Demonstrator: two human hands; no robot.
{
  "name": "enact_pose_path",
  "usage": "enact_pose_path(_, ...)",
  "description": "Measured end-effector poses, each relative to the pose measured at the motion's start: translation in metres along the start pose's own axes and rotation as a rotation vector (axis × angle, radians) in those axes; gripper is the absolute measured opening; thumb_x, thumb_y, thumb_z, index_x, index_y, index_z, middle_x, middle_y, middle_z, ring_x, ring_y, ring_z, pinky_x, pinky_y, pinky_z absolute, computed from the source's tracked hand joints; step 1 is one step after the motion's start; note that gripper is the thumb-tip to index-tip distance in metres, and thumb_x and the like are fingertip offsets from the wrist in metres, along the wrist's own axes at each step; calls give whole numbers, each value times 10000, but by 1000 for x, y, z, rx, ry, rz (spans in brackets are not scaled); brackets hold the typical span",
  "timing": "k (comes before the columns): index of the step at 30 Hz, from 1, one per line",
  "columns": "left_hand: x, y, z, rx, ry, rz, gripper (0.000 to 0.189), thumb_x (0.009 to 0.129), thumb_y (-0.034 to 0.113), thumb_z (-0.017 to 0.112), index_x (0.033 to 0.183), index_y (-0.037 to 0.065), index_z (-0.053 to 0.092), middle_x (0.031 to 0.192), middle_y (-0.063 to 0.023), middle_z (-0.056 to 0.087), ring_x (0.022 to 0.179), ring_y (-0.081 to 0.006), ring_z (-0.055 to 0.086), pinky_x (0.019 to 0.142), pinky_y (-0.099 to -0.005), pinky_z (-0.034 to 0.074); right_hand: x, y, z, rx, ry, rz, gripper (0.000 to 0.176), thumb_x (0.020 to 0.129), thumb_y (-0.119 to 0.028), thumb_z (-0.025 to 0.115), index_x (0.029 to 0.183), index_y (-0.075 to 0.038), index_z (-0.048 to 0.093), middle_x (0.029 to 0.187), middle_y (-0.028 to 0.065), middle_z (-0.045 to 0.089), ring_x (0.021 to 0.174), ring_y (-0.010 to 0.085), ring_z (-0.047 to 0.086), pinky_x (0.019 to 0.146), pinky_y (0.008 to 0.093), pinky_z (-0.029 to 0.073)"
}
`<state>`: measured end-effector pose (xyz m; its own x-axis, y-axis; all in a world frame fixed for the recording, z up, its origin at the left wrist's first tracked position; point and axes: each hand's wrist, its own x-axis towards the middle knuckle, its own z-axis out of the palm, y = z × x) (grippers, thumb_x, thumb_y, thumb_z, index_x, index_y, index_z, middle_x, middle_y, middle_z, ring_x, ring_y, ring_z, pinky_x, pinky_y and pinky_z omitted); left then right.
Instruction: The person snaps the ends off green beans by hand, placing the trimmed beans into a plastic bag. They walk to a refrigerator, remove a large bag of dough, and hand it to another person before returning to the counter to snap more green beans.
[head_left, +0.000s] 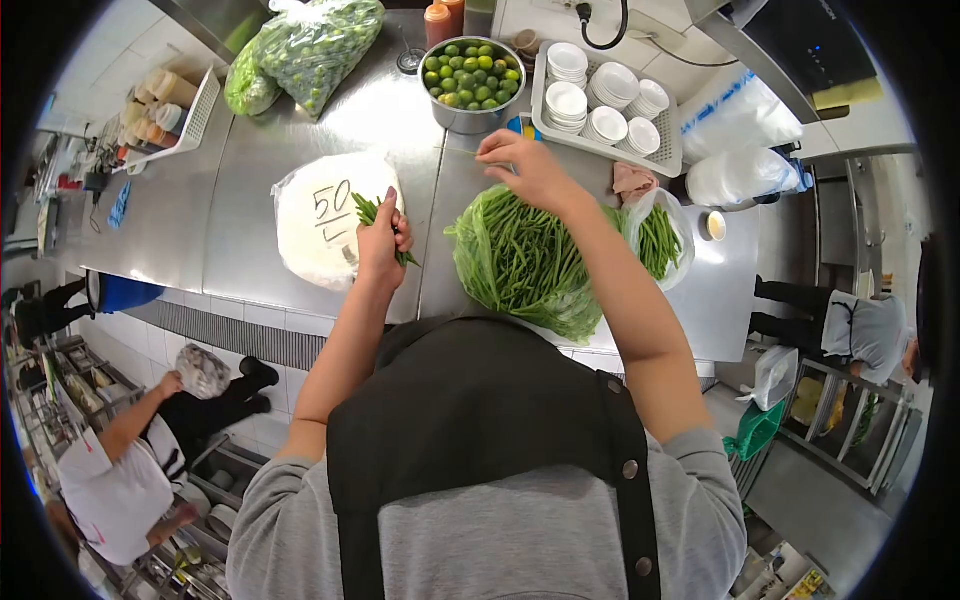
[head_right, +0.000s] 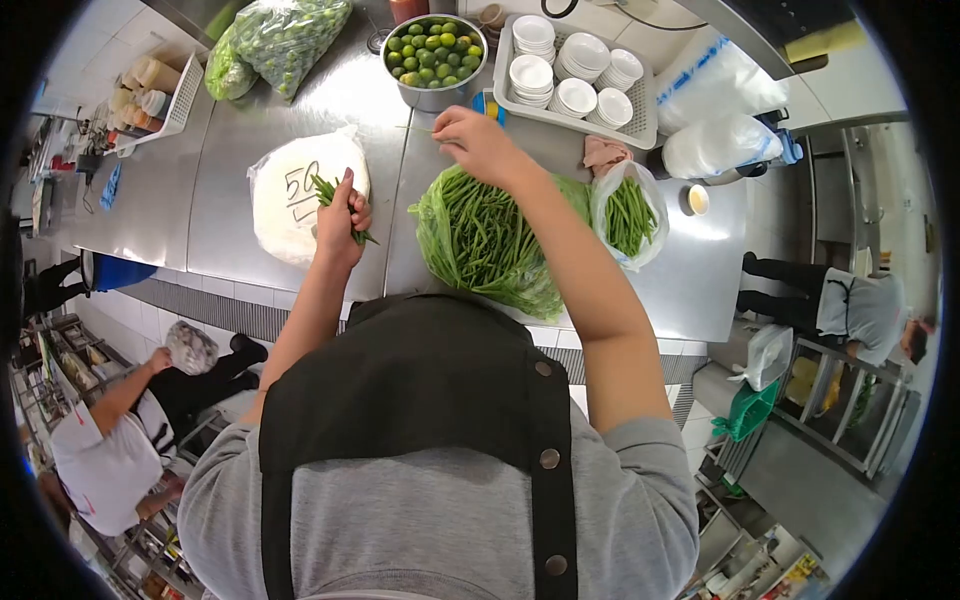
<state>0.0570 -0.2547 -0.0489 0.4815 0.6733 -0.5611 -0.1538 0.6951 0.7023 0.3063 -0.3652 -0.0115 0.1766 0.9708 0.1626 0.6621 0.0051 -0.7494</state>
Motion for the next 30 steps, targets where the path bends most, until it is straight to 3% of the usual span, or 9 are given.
enact_pose_path(4,-4,-2,14,38,-32,-35,384,988,315,647,715,127,453,614,6,461,467,-66,352,407,-221,275,-52,-36,-37,-122,-100,125,95,803,-48,726,881,7,719,1027,116,674,940,295,655,842,358,511)
enact_pose_path(7,-4,-3,25,54,-79,-41,384,981,318,656,722,122,451,613,8,461,463,-65,353,405,-219,272,-84,-39,-30,-186,-537,407,141,799,-113,754,827,19,711,892,146,679,836,303,661,772,358,511)
enact_pose_path(10,-3,-3,36,91,-138,-30,387,983,324,654,724,118,453,617,5,470,457,-68,347,406,-218,270,-80,-52,-35,-230,-556,576,216,751,-137,789,699,47,691,701,213,675,686,352,672,703,433,530)
enact_pose_path(11,-4,-3,40,111,-132,-30,376,981,321,659,730,104,481,610,7,470,455,-69,348,412,-227,267,-75,-56,-37,-220,-454,627,208,778,-154,772,737,39,705,755,219,682,736,354,682,730,445,527)
enact_pose_path(14,-19,-4,58,180,-134,-33,354,979,318,664,759,59,564,592,15,467,448,-70,348,422,-246,260,-65,-18,-12,-183,-87,440,149,810,-115,720,817,32,708,817,216,695,780,365,680,762,456,524)
enact_pose_path(16,-30,-7,66,231,-169,-36,357,985,325,655,794,27,614,583,22,460,443,-67,342,421,-248,256,-61,20,21,-166,28,409,115,826,-91,685,858,19,701,873,202,687,834,368,666,795,458,516)
enact_pose_path(17,-30,-12,63,238,-230,-28,362,992,332,643,886,-14,663,576,30,453,440,-64,337,420,-251,252,-59,34,33,-159,84,393,105,834,-79,668,878,12,698,901,195,682,861,369,659,811,459,512)
enact_pose_path(26,-30,-3,53,288,-204,8,330,983,294,657,983,-34,690,579,39,451,440,-56,322,421,-246,226,-61,31,26,-158,151,228,76,860,-57,642,930,-28,651,957,135,618,961,334,614,841,423,496)
enact_pose_path(30,-28,5,65,457,-276,144,226,948,186,695,1051,-12,729,699,2,610,532,-53,454,486,-228,356,-75,-7,-7,29,197,230,58,893,-58,631,937,-26,651,929,119,594,929,313,592,806,402,475)
